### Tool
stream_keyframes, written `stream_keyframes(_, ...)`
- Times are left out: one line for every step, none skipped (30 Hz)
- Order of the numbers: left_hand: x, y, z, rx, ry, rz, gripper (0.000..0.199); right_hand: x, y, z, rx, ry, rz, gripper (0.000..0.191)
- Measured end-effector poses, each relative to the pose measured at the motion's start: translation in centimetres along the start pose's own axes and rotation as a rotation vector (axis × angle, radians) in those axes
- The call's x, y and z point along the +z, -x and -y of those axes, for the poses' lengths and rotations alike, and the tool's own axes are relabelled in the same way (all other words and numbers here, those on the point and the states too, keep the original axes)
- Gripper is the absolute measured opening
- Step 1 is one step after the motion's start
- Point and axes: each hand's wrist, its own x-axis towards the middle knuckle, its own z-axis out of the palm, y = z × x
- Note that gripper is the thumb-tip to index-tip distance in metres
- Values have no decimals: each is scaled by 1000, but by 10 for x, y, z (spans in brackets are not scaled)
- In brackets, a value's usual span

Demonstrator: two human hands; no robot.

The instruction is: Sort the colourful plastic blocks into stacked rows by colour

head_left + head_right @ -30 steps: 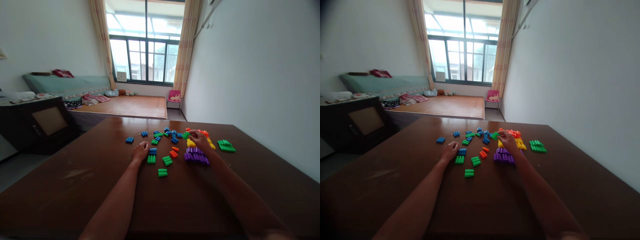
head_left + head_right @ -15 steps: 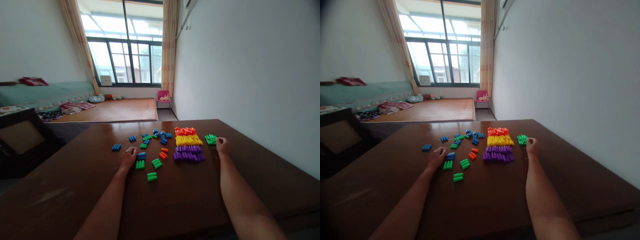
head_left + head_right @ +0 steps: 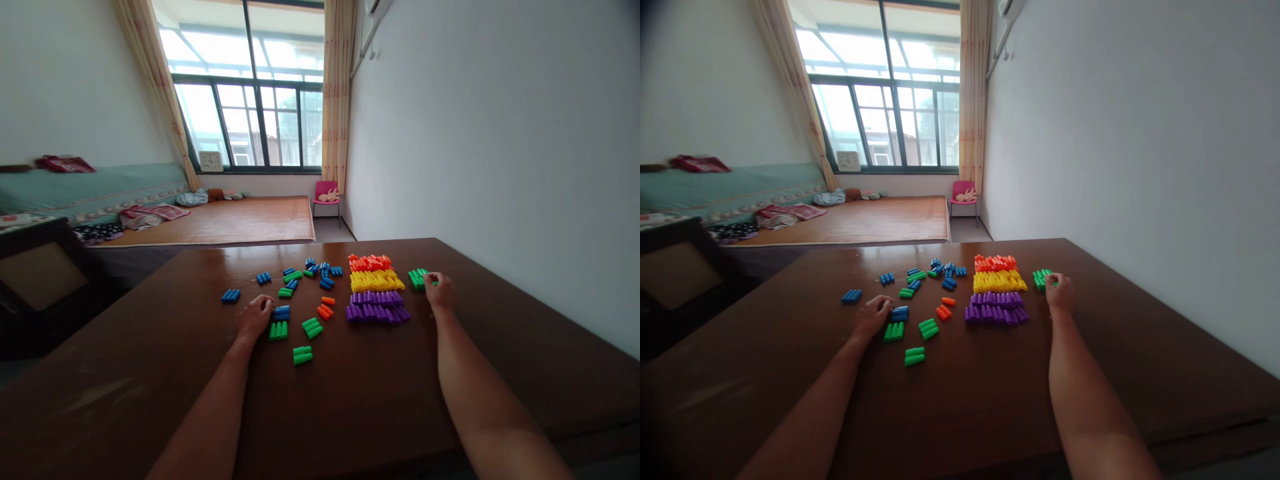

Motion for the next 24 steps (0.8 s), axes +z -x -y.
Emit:
stream_keyframes(0,0,0,-1,0,1,30,0,1,1,-39,22,19,40)
stream_keyframes(1,0,1,-2,0,2,30,1,2,2,-70,54,42,40)
stream_keyframes(1,-1,1,-2,1,2,30,1,3,3,-90,90,64,41)
stream_keyframes(1,-1,1,0,2,2,30,1,5,4,-100,125,82,41)
stream_keyframes(1,-1,2,2,3,4,30,1,6,5,-100,157,94,41)
stream_keyframes(2,-2,2,3,4,5,30,1,7,5,-94,180,103,40)
stream_keyframes(2,-2,2,1,5,5,30,1,8,5,-85,195,109,39)
stream_keyframes(2,-2,2,-1,7,5,31,2,8,5,-76,203,114,38)
stream_keyframes(2,-2,3,-3,9,4,31,2,9,4,-67,208,118,38)
stream_keyframes(3,-2,3,-5,12,3,31,2,9,3,-61,208,120,38)
stream_keyframes(3,-2,3,-5,14,-1,31,3,9,1,-57,205,120,38)
stream_keyframes(4,-1,3,0,15,-6,31,4,9,-1,-59,200,119,39)
stream_keyframes(5,-1,3,7,14,-12,30,5,9,-2,-64,193,114,39)
stream_keyframes(5,-1,4,14,11,-20,30,6,9,-4,-73,186,101,41)
stream_keyframes(6,-1,4,18,5,-27,30,6,9,-5,-83,177,79,42)
stream_keyframes(7,0,4,19,0,-33,30,7,9,-5,-97,163,48,44)
stream_keyframes(8,0,4,16,-2,-38,30,7,7,-4,-116,142,9,45)
stream_keyframes(8,0,4,11,-1,-41,30,6,6,-1,-145,110,-34,45)
stream_keyframes(8,1,3,3,3,-44,30,5,4,5,-189,69,-74,44)
stream_keyframes(8,1,3,-7,10,-45,29,4,3,13,-252,23,-102,43)
stream_keyframes(9,2,2,-15,16,-46,29,1,3,23,-325,-22,-117,41)
stream_keyframes(9,2,2,-22,22,-47,28,-1,5,37,-400,-65,-118,39)
stream_keyframes(9,3,2,-26,27,-48,28,-4,10,54,-469,-104,-103,38)
stream_keyframes(9,3,1,-27,31,-50,27,-7,17,74,-531,-140,-70,37)
